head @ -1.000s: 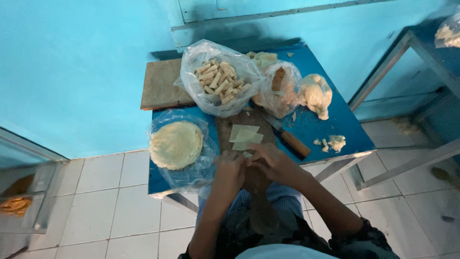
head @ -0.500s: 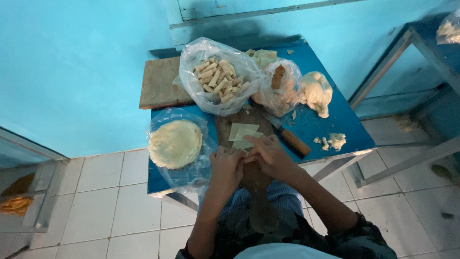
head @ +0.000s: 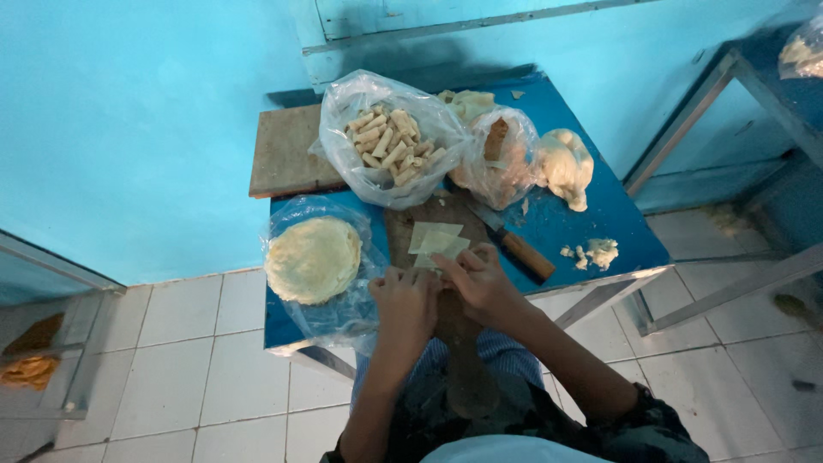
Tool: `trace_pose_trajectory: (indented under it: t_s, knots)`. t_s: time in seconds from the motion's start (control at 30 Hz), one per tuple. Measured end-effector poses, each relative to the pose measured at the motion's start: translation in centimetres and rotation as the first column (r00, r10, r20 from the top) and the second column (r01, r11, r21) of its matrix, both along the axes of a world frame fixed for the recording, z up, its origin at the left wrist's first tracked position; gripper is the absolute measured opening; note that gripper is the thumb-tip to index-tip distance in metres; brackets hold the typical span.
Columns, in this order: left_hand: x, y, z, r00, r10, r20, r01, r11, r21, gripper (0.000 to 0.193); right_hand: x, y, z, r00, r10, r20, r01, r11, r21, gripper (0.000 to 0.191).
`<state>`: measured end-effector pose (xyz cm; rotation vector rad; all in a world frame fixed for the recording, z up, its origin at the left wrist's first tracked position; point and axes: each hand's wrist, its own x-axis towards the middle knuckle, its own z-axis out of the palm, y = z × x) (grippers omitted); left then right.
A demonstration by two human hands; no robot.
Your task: The person sits at a small table and assembles filled pastries. They cut pieces from a rolled dough sheet, place filling onto a wrapper with a spoon, fold the wrapper over the filling to form a parcel, and set finished parcels aside while working through the dough.
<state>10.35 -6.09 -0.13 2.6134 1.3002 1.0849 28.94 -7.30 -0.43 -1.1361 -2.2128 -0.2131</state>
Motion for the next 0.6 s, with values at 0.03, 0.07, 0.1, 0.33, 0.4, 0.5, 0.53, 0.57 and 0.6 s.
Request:
trace_pose_trajectory:
  t_s: [0.03, 0.07, 0.1, 0.33, 0.4, 0.5, 0.53, 0.57, 0.6]
  knots:
    - [-0.1, -0.2, 0.1, 1.000, -0.013, 0.010, 0.012, 1.000, 0.015, 0.014, 0.0, -0.1, 0.0, 1.000, -0.002, 0.021, 0.002, 1.000, -0.002, 0.063]
    - [0.0, -0.2, 0.1, 1.000, 0.007, 0.001, -0.007, 1.000, 0.013, 0.014, -0.1, -0.3, 0.0, 1.000, -0.009, -0.026, 0.009, 1.000, 0.020, 0.062]
    - [0.0, -0.2, 0.2, 1.000, 0.025, -0.008, -0.025, 1.000, 0.013, 0.013, -0.2, -0.5, -0.1, 0.997, -0.015, -0.073, 0.018, 0.999, 0.044, 0.061]
    - [0.6, 0.6, -0.5, 0.990, 0.114, -0.082, -0.110, 0.993, 0.052, 0.016, -0.7, -1.6, -0.4, 0.997, -0.075, -0.022, 0.076, 0.996, 0.041, 0.064]
    - [0.9, 1.1, -0.5, 0.977, 0.186, -0.102, -0.179, 0.981, 0.073, 0.023, -0.7, -0.6, -0.7, 0.997, -0.080, 0.011, 0.079, 0.995, 0.061, 0.061]
    - [0.7, 1.2, -0.1, 0.984, 0.164, 0.069, -0.169, 0.984, 0.065, 0.032, -0.3, 1.2, -1.2, 0.992, -0.120, -0.038, 0.120, 0.993, 0.003, 0.058]
    - [0.5, 1.1, 0.2, 0.978, 0.134, 0.158, -0.145, 0.988, 0.061, 0.035, -0.1, 1.7, -1.4, 0.988, -0.139, -0.071, 0.137, 0.990, -0.030, 0.057]
    - [0.3, 1.0, 0.6, 0.971, 0.102, 0.214, -0.110, 0.994, 0.026, 0.035, 0.0, 2.0, -1.6, 0.973, -0.123, -0.194, 0.119, 0.992, -0.036, 0.050]
    - [0.0, 0.6, 0.9, 0.960, 0.075, 0.271, -0.076, 0.997, -0.009, 0.035, 0.2, 2.2, -1.7, 0.944, -0.104, -0.312, 0.096, 0.995, -0.041, 0.045]
